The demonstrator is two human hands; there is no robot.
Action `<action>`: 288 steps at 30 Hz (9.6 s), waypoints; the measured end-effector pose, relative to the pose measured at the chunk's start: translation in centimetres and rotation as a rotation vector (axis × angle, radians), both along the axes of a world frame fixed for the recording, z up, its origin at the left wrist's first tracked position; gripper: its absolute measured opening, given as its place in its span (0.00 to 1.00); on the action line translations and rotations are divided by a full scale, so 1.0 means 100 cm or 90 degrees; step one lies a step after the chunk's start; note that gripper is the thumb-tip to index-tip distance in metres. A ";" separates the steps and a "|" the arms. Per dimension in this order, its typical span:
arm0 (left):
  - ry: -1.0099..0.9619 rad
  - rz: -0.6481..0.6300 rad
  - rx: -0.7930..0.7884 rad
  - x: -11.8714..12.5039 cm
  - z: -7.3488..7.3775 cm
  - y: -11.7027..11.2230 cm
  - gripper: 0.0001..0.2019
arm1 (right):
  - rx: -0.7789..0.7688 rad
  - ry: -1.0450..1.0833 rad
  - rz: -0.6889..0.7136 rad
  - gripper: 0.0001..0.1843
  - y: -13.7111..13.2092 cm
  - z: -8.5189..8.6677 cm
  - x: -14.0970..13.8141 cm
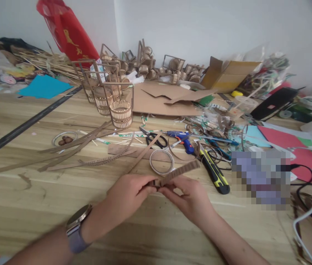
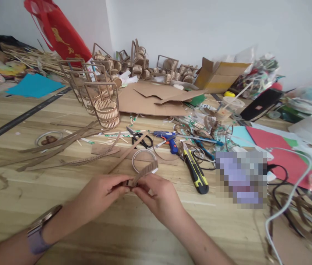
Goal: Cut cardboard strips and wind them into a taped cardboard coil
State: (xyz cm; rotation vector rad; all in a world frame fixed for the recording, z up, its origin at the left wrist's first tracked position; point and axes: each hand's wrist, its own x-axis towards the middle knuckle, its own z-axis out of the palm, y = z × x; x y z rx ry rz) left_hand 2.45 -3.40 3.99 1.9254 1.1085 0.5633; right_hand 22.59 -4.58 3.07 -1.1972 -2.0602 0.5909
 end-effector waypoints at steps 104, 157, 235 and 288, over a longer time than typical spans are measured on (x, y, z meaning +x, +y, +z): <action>-0.325 0.076 -0.157 -0.005 -0.009 0.008 0.30 | -0.371 0.412 -0.157 0.21 0.002 -0.003 -0.005; 0.165 0.030 0.477 0.003 -0.025 0.000 0.15 | -0.379 0.309 -0.160 0.20 0.000 -0.005 -0.014; 0.116 -0.226 0.137 -0.023 0.010 0.015 0.22 | 0.264 -0.125 -0.024 0.15 0.022 -0.004 0.029; -0.054 -0.066 0.180 -0.002 -0.006 0.006 0.21 | -0.468 0.733 -0.100 0.13 0.004 -0.004 -0.011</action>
